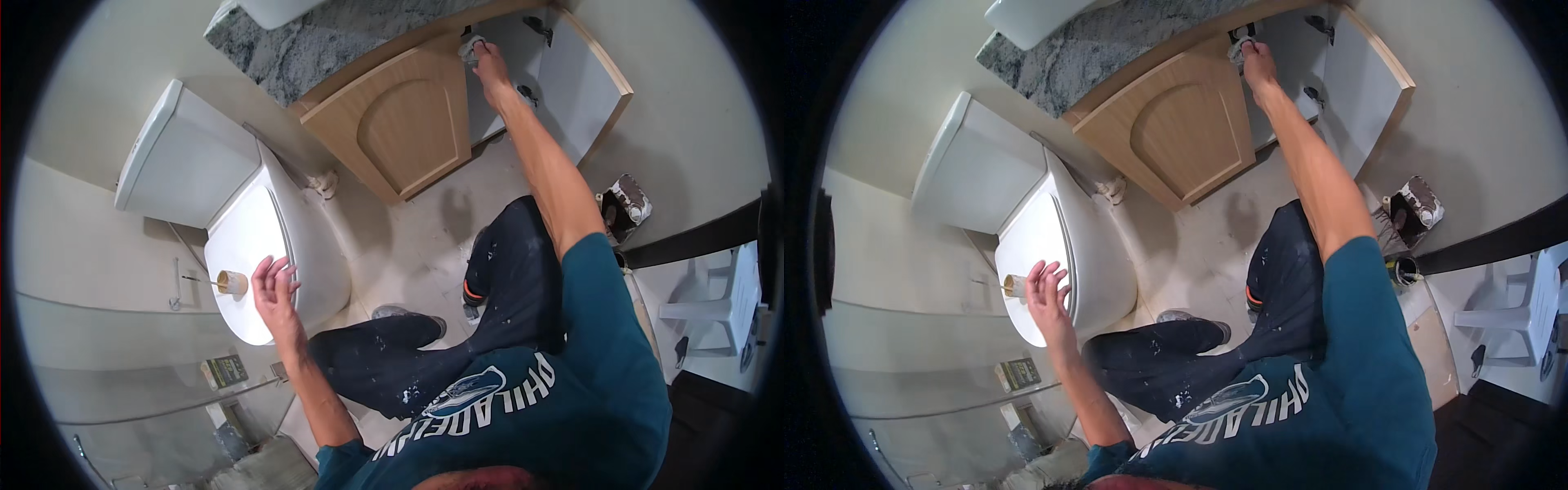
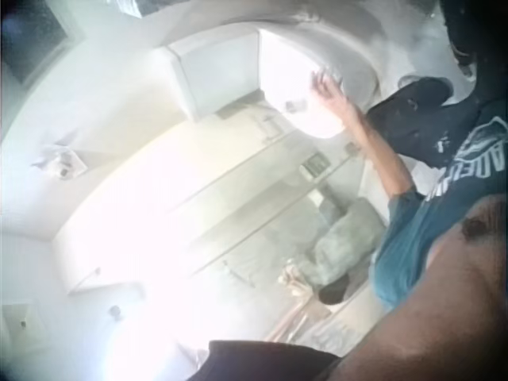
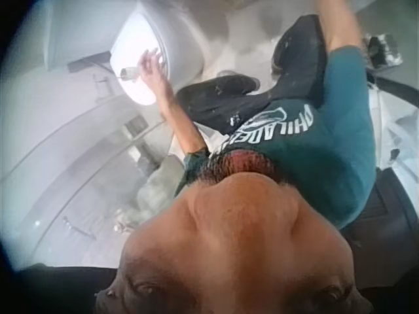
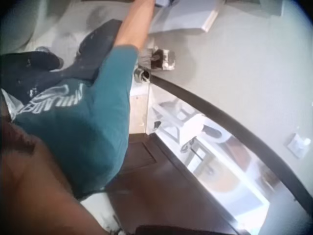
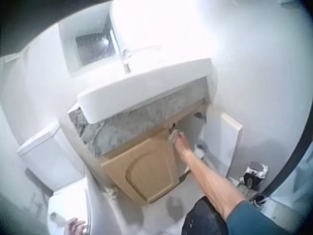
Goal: The person applies a substance from a container onto the edge of a cabinet door using a brush, then wipes the excess with a cloth and smooths the area with a small tool.
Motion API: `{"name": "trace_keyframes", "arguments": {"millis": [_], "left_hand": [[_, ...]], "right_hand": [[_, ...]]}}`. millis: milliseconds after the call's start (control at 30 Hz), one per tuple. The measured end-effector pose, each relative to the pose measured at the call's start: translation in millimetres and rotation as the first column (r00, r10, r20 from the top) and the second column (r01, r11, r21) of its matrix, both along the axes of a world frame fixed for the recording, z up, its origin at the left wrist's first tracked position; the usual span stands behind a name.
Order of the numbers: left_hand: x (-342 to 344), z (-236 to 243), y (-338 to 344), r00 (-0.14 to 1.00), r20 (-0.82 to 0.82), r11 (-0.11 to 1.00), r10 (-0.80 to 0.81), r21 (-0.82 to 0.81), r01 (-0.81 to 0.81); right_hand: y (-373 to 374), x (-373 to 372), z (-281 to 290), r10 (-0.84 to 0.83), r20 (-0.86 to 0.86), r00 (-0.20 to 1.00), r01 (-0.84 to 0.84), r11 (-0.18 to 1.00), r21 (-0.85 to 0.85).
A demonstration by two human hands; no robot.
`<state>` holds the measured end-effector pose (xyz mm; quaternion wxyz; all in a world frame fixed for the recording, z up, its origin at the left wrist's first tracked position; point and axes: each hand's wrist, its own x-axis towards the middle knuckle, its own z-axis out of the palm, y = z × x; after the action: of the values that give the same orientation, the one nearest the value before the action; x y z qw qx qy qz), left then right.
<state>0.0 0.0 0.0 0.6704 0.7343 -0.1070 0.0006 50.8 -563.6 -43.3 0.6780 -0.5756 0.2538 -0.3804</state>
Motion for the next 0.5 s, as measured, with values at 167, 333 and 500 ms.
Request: {"name": "trace_keyframes", "arguments": {"millis": [167,333,500], "left_hand": [[-7.7,33.2,-69.4,0.979,0.086,0.983,-0.183,-0.017,0.185],[3.0,69.1,-136.4,0.901,0.298,0.948,-0.314,0.047,0.315],[-4.0,73.0,-228.1,0.545,0.606,0.815,-0.579,0.448,0.368]], "right_hand": [[-27.5,11.6,-12.0,0.151,0.065,0.986,-0.143,0.983,-0.113],[-7.1,-66.3,-18.5,-0.036,-0.016,0.999,0.029,0.955,-0.296],[37.1,-176.0,4.3,0.438,-0.042,0.898,-0.426,0.842,-0.331]]}}
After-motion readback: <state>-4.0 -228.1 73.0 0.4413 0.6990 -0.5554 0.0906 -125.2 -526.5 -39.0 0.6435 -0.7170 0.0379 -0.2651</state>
